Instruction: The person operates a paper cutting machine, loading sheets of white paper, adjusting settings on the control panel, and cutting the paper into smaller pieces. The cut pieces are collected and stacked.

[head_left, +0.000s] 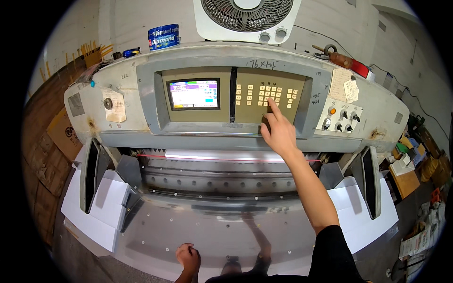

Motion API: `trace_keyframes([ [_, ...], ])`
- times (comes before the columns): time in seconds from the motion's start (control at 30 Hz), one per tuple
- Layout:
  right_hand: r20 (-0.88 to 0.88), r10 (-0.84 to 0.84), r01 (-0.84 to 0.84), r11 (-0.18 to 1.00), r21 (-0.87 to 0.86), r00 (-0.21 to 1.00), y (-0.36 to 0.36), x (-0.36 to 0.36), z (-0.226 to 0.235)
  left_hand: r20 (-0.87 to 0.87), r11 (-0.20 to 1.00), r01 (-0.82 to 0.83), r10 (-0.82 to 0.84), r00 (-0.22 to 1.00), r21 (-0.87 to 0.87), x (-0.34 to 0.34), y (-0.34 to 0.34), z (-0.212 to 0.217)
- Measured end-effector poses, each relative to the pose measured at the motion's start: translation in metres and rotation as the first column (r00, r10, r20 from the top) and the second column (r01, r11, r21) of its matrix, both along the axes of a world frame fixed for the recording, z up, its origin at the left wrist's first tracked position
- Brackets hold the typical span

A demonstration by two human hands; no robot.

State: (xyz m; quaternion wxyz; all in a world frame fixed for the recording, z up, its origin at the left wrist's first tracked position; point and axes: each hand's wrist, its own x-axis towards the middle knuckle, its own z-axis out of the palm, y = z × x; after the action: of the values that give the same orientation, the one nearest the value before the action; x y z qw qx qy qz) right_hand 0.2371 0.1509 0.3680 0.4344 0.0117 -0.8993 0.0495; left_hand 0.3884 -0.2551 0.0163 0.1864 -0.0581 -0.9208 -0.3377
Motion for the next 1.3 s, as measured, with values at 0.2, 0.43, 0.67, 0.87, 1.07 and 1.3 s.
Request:
trace_keyframes([
  [0.2, -0.183, -0.018, 0.004, 0.997, -0.077, 0.983, 0.028, 0.015, -0.022, 0.031, 1.000, -0.026, 0.026, 0.999, 0.001, 0.001, 0.002, 0.008],
  [0.43, 0.084, -0.141, 0.146, 0.987, -0.067, 0.987, 0.018, 0.021, -0.016, 0.045, 0.998, -0.056, 0.057, 0.997, -0.025, 0.000, 0.003, 0.014],
  [0.67, 0.070, -0.028, 0.034, 0.995, -0.097, 0.997, 0.003, 0.058, -0.153, 0.027, 0.998, -0.069, 0.069, 0.997, 0.006, -0.004, -0.001, 0.009],
  [0.87, 0.553, -0.019, 0.101, 0.988, -0.118, 0.833, -0.131, 0.180, -0.341, 0.315, 0.776, -0.189, -0.014, 0.949, 0.602, -0.072, -0.014, -0.010],
  [1.07, 0.597, -0.039, 0.209, 0.953, -0.217, 0.801, -0.210, 0.213, -0.332, 0.393, 0.548, -0.209, -0.242, 0.887, 0.810, -0.318, -0.059, -0.033],
  [1.3, 0.566, -0.126, 0.305, 0.923, -0.233, 0.814, -0.214, 0.192, -0.320, 0.444, 0.923, -0.147, -0.028, 0.896, 0.356, -0.558, -0.048, -0.052],
])
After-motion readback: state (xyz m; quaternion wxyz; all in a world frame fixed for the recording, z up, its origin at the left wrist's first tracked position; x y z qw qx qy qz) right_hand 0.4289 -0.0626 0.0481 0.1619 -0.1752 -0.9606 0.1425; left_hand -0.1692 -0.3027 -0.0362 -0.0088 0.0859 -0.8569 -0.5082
